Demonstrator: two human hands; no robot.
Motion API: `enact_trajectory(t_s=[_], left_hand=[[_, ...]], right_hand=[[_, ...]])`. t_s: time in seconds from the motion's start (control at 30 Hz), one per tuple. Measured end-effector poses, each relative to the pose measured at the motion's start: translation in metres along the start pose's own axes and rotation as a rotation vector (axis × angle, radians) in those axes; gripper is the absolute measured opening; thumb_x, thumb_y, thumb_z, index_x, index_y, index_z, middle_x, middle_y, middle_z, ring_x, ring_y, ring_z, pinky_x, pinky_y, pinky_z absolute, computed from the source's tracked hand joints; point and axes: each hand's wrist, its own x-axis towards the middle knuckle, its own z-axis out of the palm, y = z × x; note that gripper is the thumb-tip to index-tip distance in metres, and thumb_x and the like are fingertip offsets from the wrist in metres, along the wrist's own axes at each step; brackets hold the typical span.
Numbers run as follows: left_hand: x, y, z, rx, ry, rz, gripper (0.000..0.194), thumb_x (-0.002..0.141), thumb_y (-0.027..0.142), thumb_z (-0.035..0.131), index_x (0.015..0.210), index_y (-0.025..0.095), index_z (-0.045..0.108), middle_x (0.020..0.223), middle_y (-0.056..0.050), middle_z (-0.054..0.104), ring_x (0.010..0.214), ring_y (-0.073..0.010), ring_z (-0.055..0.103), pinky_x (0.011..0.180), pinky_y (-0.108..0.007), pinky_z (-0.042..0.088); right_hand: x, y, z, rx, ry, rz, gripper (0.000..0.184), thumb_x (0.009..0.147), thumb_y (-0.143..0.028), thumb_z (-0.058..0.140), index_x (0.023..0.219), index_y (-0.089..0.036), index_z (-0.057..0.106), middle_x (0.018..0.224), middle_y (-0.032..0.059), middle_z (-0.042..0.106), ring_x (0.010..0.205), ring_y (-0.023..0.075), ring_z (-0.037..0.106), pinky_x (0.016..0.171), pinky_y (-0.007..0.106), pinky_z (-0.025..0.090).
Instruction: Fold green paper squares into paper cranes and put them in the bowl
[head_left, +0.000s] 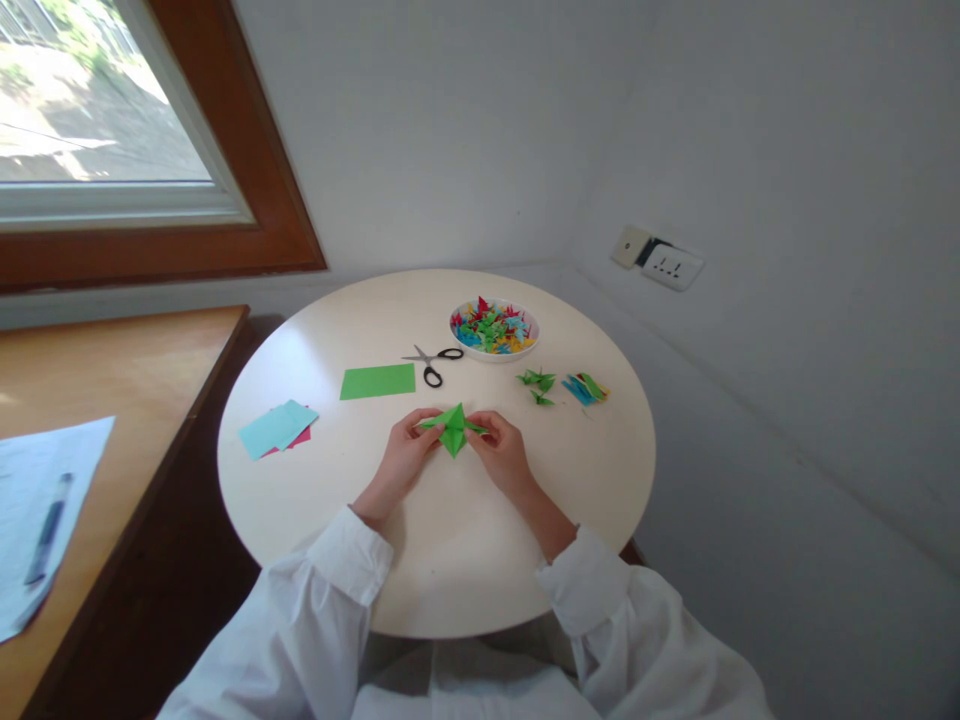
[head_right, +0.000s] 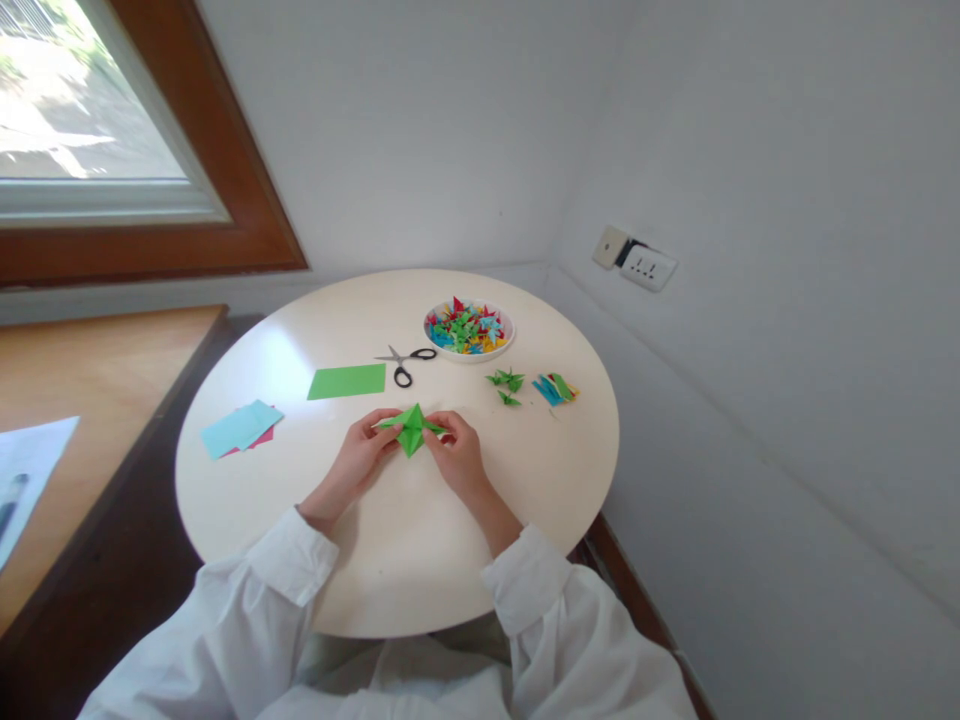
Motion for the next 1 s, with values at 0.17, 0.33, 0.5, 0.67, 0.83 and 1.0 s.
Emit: enact_trajectory(t_s=[0.17, 0.33, 0.5, 0.67, 0.83, 1.0], left_hand=[[0.0007, 0.0005, -0.0008, -0.079, 0.009, -0.028, 0.029, 0.058, 0.024, 0.075, 0.082, 0.014, 0.063, 0.074, -0.001, 0.065, 0.065, -0.0097, 0.059, 0.063, -0.021, 0.043], [0.0006, 0.0019, -0.0012, -0.108, -0.002, -0.053, 0.031, 0.058, 0.022, 0.075, 0.085, 0.014, 0.063, 0.072, -0.001, 0.065, 0.065, -0.0092, 0.058, 0.062, -0.02, 0.043], [-0.0003, 0.0032, -0.0018, -0.124, -0.025, -0.056, 0.03, 0.058, 0.021, 0.075, 0.084, 0.015, 0.063, 0.072, 0.0, 0.065, 0.064, -0.0088, 0.058, 0.06, -0.02, 0.042], [-0.0001, 0.0028, -0.0024, -0.149, -0.049, -0.065, 0.029, 0.059, 0.02, 0.074, 0.085, 0.016, 0.063, 0.075, 0.0, 0.065, 0.067, -0.0085, 0.058, 0.064, -0.019, 0.042], [0.0006, 0.0026, -0.0029, -0.16, -0.094, -0.053, 0.028, 0.061, 0.019, 0.073, 0.087, 0.015, 0.063, 0.078, -0.002, 0.066, 0.072, -0.0107, 0.06, 0.068, -0.022, 0.044], [0.0025, 0.0, -0.0049, -0.217, -0.1, -0.07, 0.027, 0.061, 0.016, 0.072, 0.086, 0.015, 0.064, 0.078, -0.002, 0.066, 0.071, -0.0102, 0.06, 0.068, -0.021, 0.044]], right_hand=[[0.0003, -0.0005, -0.0003, -0.016, 0.002, -0.017, 0.016, 0.07, -0.025, 0.059, 0.084, -0.018, 0.062, 0.087, 0.0046, 0.066, 0.079, 0.0162, 0.061, 0.067, 0.028, 0.048], [0.0001, -0.0016, -0.001, -0.013, -0.008, -0.015, 0.02, 0.071, -0.024, 0.058, 0.089, -0.018, 0.063, 0.092, 0.0056, 0.066, 0.082, 0.0171, 0.061, 0.068, 0.029, 0.048], [0.0003, -0.0012, -0.0012, -0.009, 0.002, -0.005, 0.022, 0.07, -0.024, 0.058, 0.091, -0.018, 0.063, 0.095, 0.0057, 0.066, 0.082, 0.0171, 0.061, 0.067, 0.028, 0.049], [0.0009, -0.0001, -0.0016, -0.01, -0.002, 0.003, 0.024, 0.071, -0.024, 0.057, 0.093, -0.019, 0.064, 0.097, 0.0061, 0.067, 0.083, 0.0172, 0.062, 0.067, 0.029, 0.05], [0.001, -0.0011, -0.0023, -0.004, -0.003, -0.01, 0.025, 0.071, -0.024, 0.057, 0.095, -0.019, 0.066, 0.1, 0.0063, 0.066, 0.083, 0.0173, 0.062, 0.066, 0.028, 0.051], [0.0011, -0.0006, -0.0024, -0.01, -0.002, -0.026, 0.027, 0.071, -0.023, 0.057, 0.097, -0.02, 0.066, 0.101, 0.0063, 0.066, 0.085, 0.0173, 0.062, 0.067, 0.028, 0.051]])
